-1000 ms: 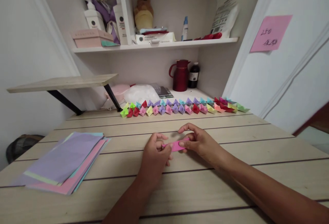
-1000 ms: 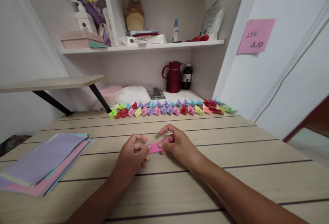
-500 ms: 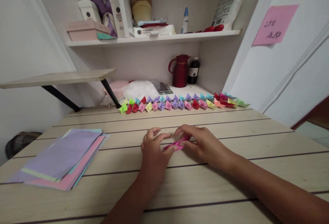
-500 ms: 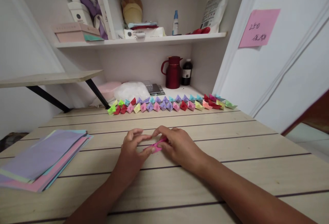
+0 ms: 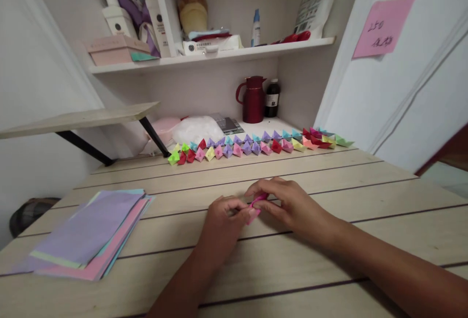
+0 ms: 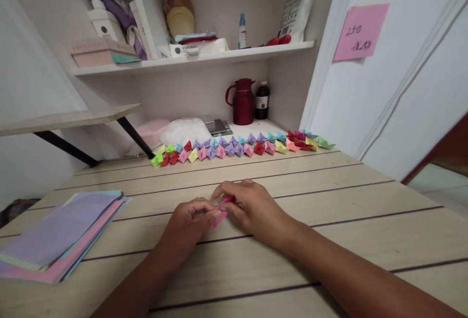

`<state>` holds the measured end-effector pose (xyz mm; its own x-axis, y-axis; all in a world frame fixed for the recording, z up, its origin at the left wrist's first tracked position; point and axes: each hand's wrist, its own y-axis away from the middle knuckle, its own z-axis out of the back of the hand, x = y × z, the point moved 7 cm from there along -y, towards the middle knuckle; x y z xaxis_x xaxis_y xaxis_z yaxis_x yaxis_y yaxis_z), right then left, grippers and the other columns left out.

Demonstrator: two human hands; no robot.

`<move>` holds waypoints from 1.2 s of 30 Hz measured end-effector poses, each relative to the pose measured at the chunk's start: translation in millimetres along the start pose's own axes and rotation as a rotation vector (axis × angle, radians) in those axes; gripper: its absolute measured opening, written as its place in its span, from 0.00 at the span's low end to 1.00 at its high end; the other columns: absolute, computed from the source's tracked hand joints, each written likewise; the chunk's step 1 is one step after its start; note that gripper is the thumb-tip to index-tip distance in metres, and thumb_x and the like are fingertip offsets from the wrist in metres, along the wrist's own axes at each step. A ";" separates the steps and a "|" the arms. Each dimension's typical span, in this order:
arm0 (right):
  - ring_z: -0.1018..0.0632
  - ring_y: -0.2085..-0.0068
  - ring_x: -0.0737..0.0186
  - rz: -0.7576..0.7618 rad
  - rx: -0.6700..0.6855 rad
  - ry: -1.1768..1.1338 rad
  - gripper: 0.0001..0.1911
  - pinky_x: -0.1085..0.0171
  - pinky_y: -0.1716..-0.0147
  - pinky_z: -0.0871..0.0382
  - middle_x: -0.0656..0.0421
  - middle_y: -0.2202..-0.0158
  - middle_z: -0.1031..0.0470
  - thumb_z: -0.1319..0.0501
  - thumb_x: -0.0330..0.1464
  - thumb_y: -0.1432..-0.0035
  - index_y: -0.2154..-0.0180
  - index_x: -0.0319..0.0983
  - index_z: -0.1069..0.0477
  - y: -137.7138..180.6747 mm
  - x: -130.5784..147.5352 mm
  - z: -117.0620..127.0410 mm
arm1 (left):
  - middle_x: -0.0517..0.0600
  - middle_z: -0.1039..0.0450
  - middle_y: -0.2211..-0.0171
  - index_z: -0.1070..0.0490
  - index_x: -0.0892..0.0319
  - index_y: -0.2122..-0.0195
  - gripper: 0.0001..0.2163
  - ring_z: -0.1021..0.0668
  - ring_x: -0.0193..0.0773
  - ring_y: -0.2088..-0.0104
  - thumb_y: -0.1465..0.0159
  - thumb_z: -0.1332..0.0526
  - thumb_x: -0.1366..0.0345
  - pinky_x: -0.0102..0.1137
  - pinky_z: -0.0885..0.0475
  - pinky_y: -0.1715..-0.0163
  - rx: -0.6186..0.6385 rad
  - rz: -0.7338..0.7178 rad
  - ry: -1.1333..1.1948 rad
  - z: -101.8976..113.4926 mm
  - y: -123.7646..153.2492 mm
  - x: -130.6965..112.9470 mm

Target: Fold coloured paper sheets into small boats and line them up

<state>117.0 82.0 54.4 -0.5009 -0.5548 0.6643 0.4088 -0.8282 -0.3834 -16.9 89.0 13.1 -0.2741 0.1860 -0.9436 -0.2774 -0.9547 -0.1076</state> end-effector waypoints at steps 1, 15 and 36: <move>0.25 0.65 0.60 -0.058 -0.039 -0.109 0.07 0.62 0.62 0.34 0.60 0.68 0.24 0.41 0.34 0.41 0.59 0.43 0.29 -0.6 -4.0 1.5 | 0.46 0.28 0.76 0.24 0.58 0.76 0.10 0.28 0.36 0.71 0.42 0.38 0.59 0.29 0.35 0.67 0.024 0.037 0.093 -1.3 1.1 1.5; 0.26 0.67 0.61 -0.070 -0.054 -0.616 0.26 0.62 0.62 0.32 0.58 0.72 0.29 0.56 0.47 0.33 0.72 0.39 0.34 1.2 -2.7 -12.6 | 0.50 0.25 0.69 0.23 0.62 0.71 0.10 0.26 0.36 0.65 0.37 0.40 0.62 0.33 0.33 0.55 0.034 0.091 0.845 -16.4 8.5 -8.6; 0.30 0.79 0.67 -0.206 0.114 -0.712 0.26 0.67 0.75 0.37 0.61 0.79 0.30 0.48 0.50 0.38 0.76 0.36 0.32 1.8 -13.4 -31.0 | 0.50 0.28 0.75 0.32 0.60 0.77 0.14 0.28 0.36 0.71 0.40 0.38 0.57 0.32 0.36 0.64 0.040 0.073 0.626 -22.2 8.8 -14.4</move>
<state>100.8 85.5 24.9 0.0228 -0.1716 0.9849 0.4559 -0.8750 -0.1630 5.1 72.8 18.8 0.2940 -0.0619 -0.9538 -0.3160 -0.9481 -0.0359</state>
